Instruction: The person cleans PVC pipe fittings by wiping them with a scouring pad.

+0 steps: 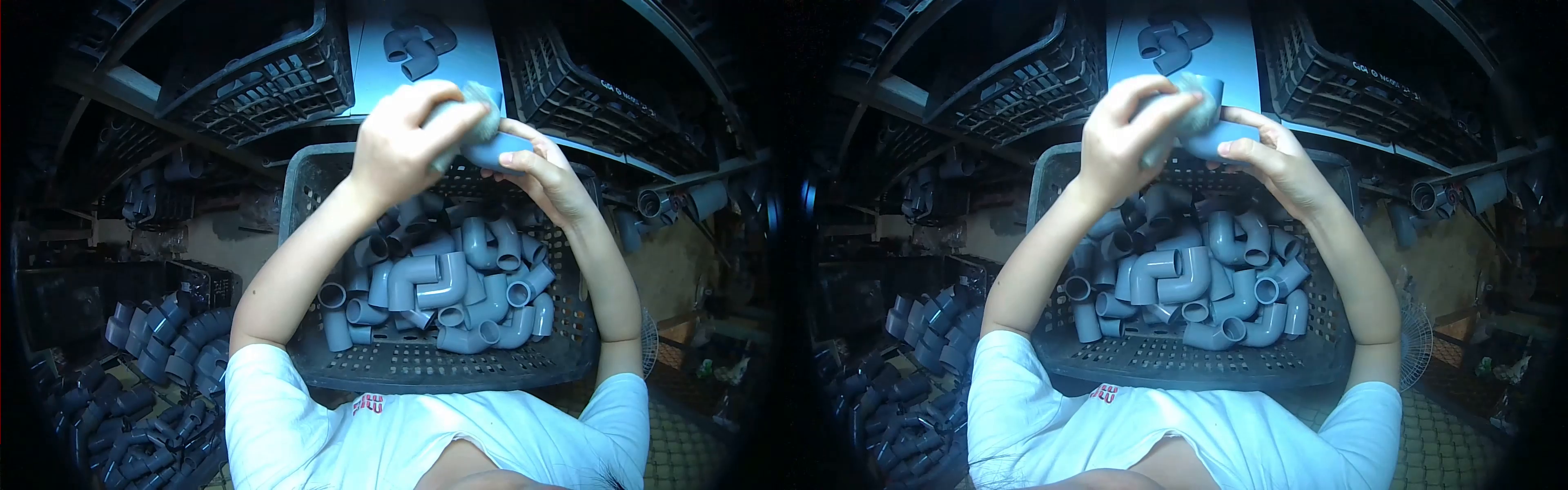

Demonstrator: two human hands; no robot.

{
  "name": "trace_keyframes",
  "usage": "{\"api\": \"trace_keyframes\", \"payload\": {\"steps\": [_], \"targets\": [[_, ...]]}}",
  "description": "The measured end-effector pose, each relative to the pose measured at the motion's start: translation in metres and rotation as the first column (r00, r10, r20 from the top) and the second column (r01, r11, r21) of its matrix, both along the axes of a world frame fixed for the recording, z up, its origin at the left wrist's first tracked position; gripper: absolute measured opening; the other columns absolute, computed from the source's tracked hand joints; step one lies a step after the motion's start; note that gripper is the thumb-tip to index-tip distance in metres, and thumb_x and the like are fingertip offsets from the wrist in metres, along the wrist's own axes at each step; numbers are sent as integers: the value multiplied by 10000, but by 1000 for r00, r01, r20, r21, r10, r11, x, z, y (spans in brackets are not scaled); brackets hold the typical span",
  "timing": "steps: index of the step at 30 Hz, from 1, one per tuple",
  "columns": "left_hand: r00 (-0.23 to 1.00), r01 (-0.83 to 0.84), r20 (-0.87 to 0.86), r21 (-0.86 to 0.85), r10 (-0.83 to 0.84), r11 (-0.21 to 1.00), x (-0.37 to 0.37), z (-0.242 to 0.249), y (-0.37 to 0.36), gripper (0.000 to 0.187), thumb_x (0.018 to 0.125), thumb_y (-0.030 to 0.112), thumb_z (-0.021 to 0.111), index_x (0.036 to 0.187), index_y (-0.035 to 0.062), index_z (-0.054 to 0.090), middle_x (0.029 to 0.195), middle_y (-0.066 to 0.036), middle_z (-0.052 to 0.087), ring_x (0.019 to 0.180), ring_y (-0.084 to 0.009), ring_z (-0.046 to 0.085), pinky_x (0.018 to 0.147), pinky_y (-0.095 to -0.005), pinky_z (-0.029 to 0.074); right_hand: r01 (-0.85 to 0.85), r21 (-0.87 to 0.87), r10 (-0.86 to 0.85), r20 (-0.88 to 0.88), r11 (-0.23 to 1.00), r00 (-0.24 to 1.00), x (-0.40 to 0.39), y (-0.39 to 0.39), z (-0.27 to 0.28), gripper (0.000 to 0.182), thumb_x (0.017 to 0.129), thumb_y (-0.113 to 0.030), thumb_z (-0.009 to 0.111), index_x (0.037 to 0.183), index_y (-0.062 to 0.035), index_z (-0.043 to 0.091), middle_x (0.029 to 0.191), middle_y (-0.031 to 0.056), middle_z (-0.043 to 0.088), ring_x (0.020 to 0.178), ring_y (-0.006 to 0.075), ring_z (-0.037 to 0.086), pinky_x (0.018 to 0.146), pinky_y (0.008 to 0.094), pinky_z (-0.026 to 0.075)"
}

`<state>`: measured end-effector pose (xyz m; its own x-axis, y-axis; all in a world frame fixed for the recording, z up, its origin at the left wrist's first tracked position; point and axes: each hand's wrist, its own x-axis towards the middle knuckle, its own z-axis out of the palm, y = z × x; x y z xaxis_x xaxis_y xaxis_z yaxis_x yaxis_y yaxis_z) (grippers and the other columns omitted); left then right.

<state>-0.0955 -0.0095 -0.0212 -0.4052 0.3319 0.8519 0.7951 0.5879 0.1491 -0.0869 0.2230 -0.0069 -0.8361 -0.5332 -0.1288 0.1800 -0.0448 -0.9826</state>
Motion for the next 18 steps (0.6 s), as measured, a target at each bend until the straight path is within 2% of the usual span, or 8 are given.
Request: {"api": "trace_keyframes", "payload": {"steps": [2, 6, 7, 11, 12, 14, 17, 18], "targets": [[1000, -21, 19, 46, 20, 999, -8, -9, -8, 566, 653, 27, 750, 1199, 170, 707, 1053, -74, 669, 889, -289, 663, 760, -379, 545, -6, -39, 7, 13, 999, 1000, -3, 6, 2, 612, 924, -275, 664, 1417, 41, 488, 1160, 117, 660, 1019, 168, 661, 893, 284, 517], [995, 83, -52, -21, -84, 996, 6, -3, 1, 520, 689, 119, 759, 1204, 167, 708, 1070, -51, 685, 861, -246, 672, 750, -353, 530, 63, -149, -59, 27, 987, 998, -2, 1, 1, 610, 953, -252, 657, 1435, 64, 457, 1204, 148, 648, 1061, 186, 668, 979, 327, 526], [996, 53, -66, -77, -59, 996, 10, -4, 5, 654, 584, 49, 775, 1225, 158, 713, 1056, -61, 666, 935, -257, 662, 741, -354, 529, 63, -150, -60, 29, 987, 998, 0, -4, 1, 610, 953, -252, 657, 1435, 64, 457, 1204, 148, 648, 1061, 186, 668, 979, 327, 526], [994, -91, 62, -45, 93, 995, 2, -7, 0, 658, 607, 44, 764, 1253, 151, 695, 1109, -64, 648, 972, -259, 639, 799, -373, 514, 68, -201, -50, 93, 977, 994, 1, -7, 3, 554, 1023, -235, 573, 1455, 75, 420, 1305, 174, 589, 1168, 218, 639, 1072, 396, 507], [992, -121, -21, -9, 121, 993, -6, -11, -1, 597, 628, 101, 787, 1215, 156, 690, 1045, -34, 662, 846, -238, 645, 740, -352, 511, 59, -225, -31, 124, 973, 992, 0, -6, 4, 537, 1044, -233, 546, 1462, 75, 410, 1330, 172, 570, 1200, 224, 626, 1087, 411, 502], [996, -83, -19, -18, 83, 996, -8, -19, -4, 593, 627, 112, 792, 1210, 164, 695, 1028, -26, 660, 837, -230, 643, 730, -348, 508, 95, -252, -57, 153, 963, 987, -3, -6, -2, 498, 1074, -229, 493, 1460, 74, 407, 1340, 158, 558, 1223, 216, 605, 1069, 407, 518], [998, -6, -64, -141, -3, 990, 10, -11, 8, 469, 723, 172, 742, 1191, 178, 706, 1002, -5, 651, 822, -217, 639, 715, -328, 493, 220, -439, -101, 278, 871, 955, -6, -4, -9, 459, 1086, -208, 464, 1449, 68, 413, 1323, 153, 566, 1232, 219, 595, 1066, 417, 520], [995, -3, -98, -175, -14, 985, 13, -11, 12, 542, 659, 130, 764, 1197, 180, 727, 1000, -34, 632, 814, -224, 625, 705, -334, 477, 221, -433, -106, 274, 874, 956, -4, -4, -9, 446, 1085, -195, 464, 1451, 56, 416, 1327, 151, 562, 1243, 220, 586, 1069, 423, 518]]}}
